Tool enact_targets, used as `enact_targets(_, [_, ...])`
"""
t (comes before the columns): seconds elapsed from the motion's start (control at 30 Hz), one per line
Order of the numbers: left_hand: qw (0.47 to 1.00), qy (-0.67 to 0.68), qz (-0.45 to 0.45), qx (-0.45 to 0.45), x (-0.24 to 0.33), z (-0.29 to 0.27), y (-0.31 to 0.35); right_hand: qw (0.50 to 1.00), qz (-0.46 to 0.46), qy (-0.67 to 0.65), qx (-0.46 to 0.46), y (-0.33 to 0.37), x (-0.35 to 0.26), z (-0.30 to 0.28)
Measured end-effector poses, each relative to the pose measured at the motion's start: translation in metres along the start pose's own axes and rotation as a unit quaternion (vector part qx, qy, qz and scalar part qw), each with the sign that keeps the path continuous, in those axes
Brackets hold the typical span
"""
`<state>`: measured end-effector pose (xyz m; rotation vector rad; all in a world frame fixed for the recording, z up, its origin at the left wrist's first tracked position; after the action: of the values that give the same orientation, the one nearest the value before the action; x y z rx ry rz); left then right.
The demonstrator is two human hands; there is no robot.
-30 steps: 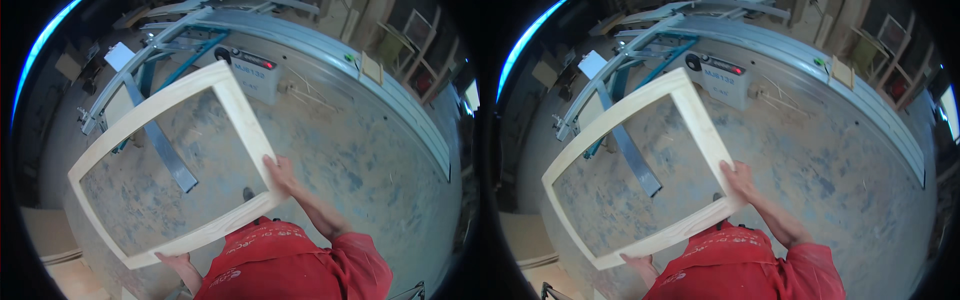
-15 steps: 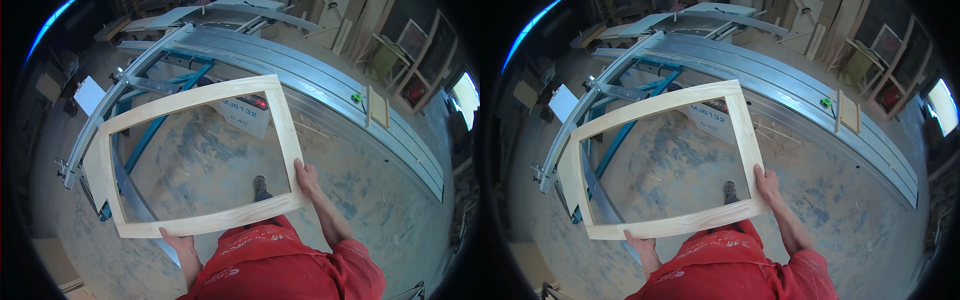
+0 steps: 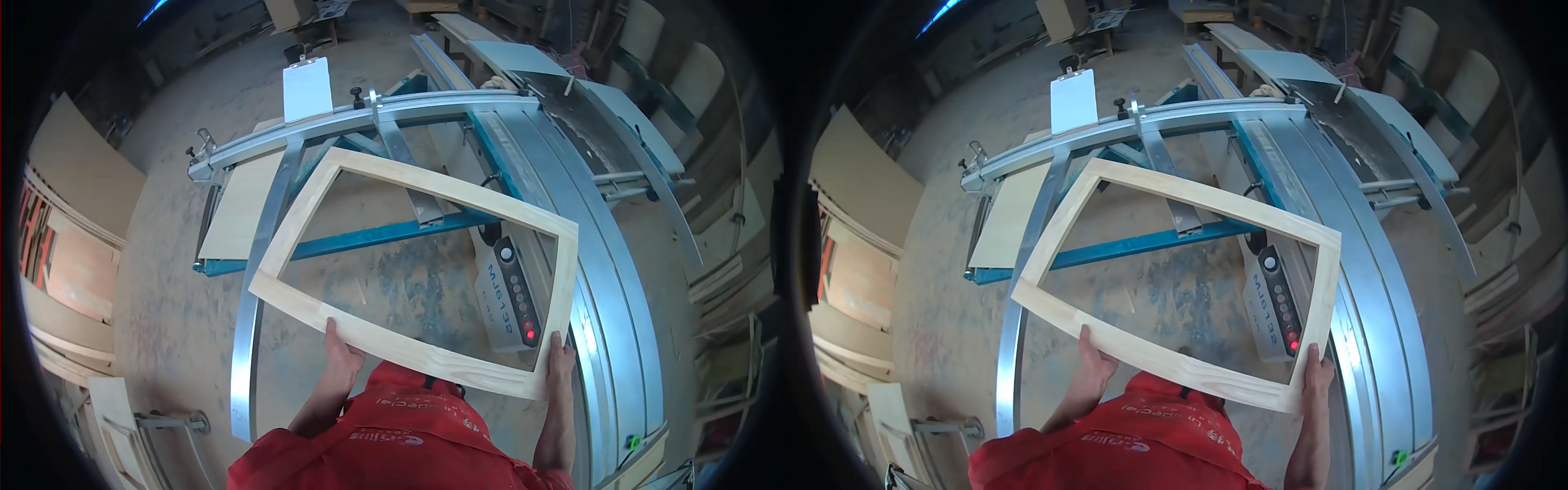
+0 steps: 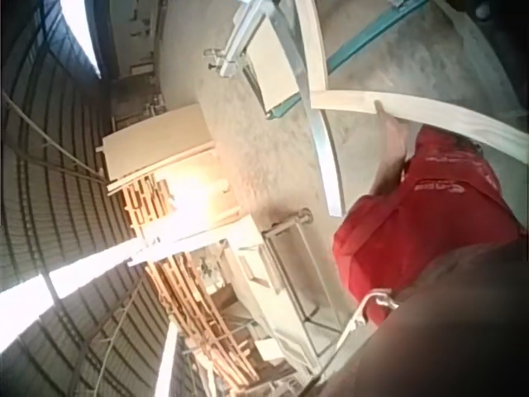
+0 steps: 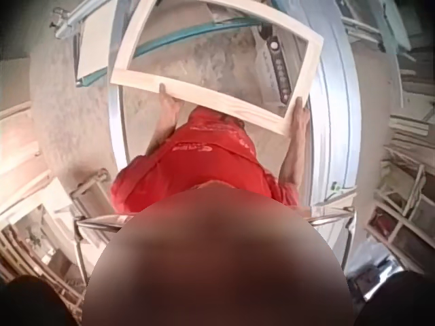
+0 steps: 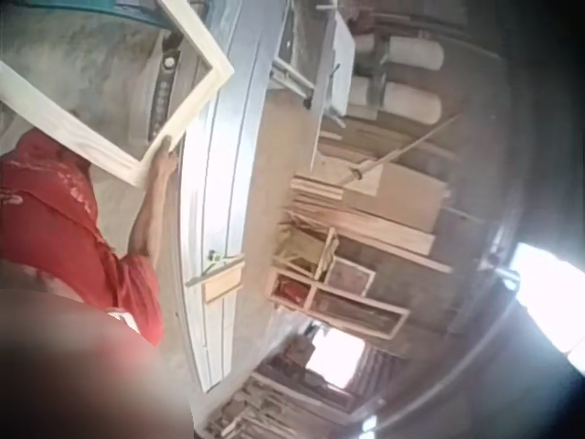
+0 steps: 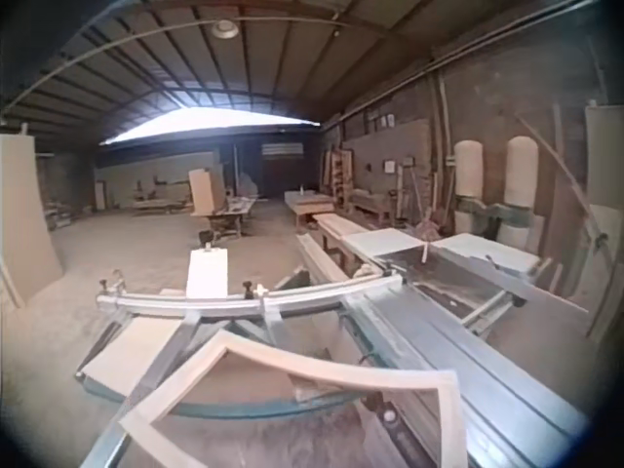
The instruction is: Using a woodworking machine to process or finish wooden door frames.
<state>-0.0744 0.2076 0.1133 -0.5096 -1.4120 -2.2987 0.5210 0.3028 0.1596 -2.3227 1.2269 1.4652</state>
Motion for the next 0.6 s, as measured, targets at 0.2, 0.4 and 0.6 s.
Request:
enact_targets(0.2, [0.998, -0.022, -0.022, -0.055, -0.058, 0.161, -0.116, 0.984, -0.066, 0.162, -0.016, -0.177, -0.152, 0.177])
enact_targets(0.4, [0.962, -0.121, -0.234, 0.068, -0.118, 0.303, -0.179, 0.961, -0.102, 0.253, -0.043, -0.338, -0.315, 0.28])
enact_targets(0.6, [0.755, 0.037, -0.541, -0.369, -0.242, 0.437, -0.197, 0.89, -0.222, 0.285, 0.277, -0.469, -0.266, 0.195])
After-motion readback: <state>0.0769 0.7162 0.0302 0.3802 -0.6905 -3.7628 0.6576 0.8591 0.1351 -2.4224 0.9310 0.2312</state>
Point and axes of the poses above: each hand's wrist, its own y-axis away from the middle knuckle, its own z-axis out of the palm, x = y × z, the point moved 8 cm from there along -y, towards the middle knuckle, and after that the axes turned 14 degrees about x, right-handed, at the moved point
